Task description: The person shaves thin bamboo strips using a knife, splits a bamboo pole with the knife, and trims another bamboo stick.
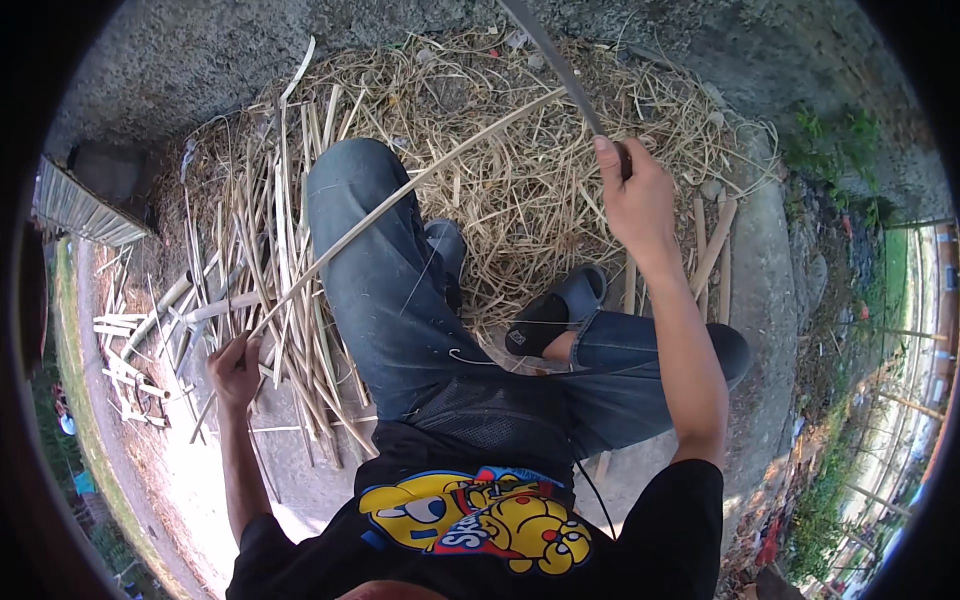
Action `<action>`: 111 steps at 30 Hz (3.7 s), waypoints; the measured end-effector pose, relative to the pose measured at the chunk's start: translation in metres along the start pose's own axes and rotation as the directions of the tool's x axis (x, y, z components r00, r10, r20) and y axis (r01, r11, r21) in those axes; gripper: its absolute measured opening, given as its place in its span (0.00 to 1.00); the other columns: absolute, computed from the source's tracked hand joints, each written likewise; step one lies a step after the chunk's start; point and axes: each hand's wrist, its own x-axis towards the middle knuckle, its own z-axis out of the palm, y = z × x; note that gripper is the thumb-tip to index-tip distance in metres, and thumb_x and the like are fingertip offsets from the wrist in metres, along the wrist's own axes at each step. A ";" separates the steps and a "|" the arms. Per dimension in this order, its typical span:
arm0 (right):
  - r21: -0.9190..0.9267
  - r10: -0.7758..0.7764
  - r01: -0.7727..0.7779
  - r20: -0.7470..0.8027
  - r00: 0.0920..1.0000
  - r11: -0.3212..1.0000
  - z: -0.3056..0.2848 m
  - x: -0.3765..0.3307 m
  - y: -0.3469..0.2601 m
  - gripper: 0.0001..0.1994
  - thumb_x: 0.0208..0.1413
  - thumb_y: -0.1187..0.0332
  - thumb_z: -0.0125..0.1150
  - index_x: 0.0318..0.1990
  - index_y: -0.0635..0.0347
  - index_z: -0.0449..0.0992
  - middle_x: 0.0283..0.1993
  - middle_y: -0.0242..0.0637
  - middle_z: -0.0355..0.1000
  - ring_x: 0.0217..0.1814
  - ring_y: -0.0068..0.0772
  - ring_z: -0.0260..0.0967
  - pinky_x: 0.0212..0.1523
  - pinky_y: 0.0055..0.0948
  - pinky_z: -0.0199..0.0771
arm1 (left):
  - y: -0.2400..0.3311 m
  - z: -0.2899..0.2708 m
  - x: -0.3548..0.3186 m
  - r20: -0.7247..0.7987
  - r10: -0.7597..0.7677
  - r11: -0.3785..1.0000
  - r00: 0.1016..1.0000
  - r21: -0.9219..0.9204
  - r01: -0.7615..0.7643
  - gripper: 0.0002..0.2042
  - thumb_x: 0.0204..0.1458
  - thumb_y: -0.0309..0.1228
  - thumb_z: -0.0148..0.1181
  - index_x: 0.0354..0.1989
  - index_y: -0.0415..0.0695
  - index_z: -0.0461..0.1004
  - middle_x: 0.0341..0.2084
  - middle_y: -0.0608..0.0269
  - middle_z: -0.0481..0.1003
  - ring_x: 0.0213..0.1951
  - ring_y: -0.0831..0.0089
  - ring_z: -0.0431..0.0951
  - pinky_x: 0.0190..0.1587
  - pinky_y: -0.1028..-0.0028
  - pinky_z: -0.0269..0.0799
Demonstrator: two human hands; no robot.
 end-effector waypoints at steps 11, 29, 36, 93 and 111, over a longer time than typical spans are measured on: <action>-0.103 -0.495 0.511 0.149 0.856 0.853 0.081 -0.062 -0.066 0.24 0.62 0.40 0.55 0.41 0.56 0.73 0.20 0.40 0.73 0.21 0.47 0.76 0.18 0.41 0.74 | 0.045 0.014 0.018 0.129 -0.013 0.999 0.992 -0.032 0.018 0.06 0.55 0.27 0.65 0.29 0.37 0.80 0.12 0.57 0.69 0.13 0.72 0.66 0.18 0.70 0.59; 0.649 0.377 -0.404 0.190 0.906 0.645 0.016 -0.031 0.032 0.23 0.68 0.47 0.52 0.36 0.61 0.71 0.21 0.28 0.66 0.15 0.17 0.61 0.15 0.20 0.60 | -0.005 0.018 -0.018 0.367 -0.253 0.893 0.895 -0.268 0.363 0.18 0.63 0.39 0.60 0.28 0.35 0.81 0.12 0.68 0.68 0.18 0.82 0.64 0.21 0.76 0.57; 0.774 0.069 -0.351 0.372 0.926 0.526 0.039 -0.057 0.005 0.18 0.66 0.54 0.60 0.40 0.64 0.74 0.23 0.28 0.69 0.17 0.15 0.64 0.18 0.17 0.62 | 0.017 0.020 0.017 0.697 -0.257 0.598 0.669 -0.429 0.677 0.24 0.69 0.41 0.50 0.25 0.34 0.78 0.10 0.75 0.59 0.14 0.86 0.54 0.19 0.77 0.46; 0.570 0.103 -0.821 0.816 0.569 0.021 0.086 -0.100 -0.102 0.25 0.67 0.42 0.51 0.34 0.58 0.66 0.19 0.27 0.60 0.12 0.17 0.55 0.14 0.24 0.61 | 0.138 0.065 0.078 -0.086 0.212 0.967 0.973 0.162 -0.196 0.12 0.54 0.40 0.68 0.25 0.48 0.79 0.15 0.63 0.75 0.16 0.61 0.76 0.18 0.65 0.68; 0.595 0.118 -0.803 0.798 0.591 -0.001 0.074 -0.104 -0.099 0.24 0.67 0.42 0.52 0.35 0.57 0.67 0.19 0.26 0.60 0.13 0.17 0.55 0.15 0.26 0.62 | 0.158 0.058 0.092 -0.062 0.237 0.958 0.969 0.178 -0.223 0.12 0.55 0.41 0.67 0.25 0.47 0.80 0.16 0.63 0.76 0.17 0.60 0.77 0.19 0.64 0.70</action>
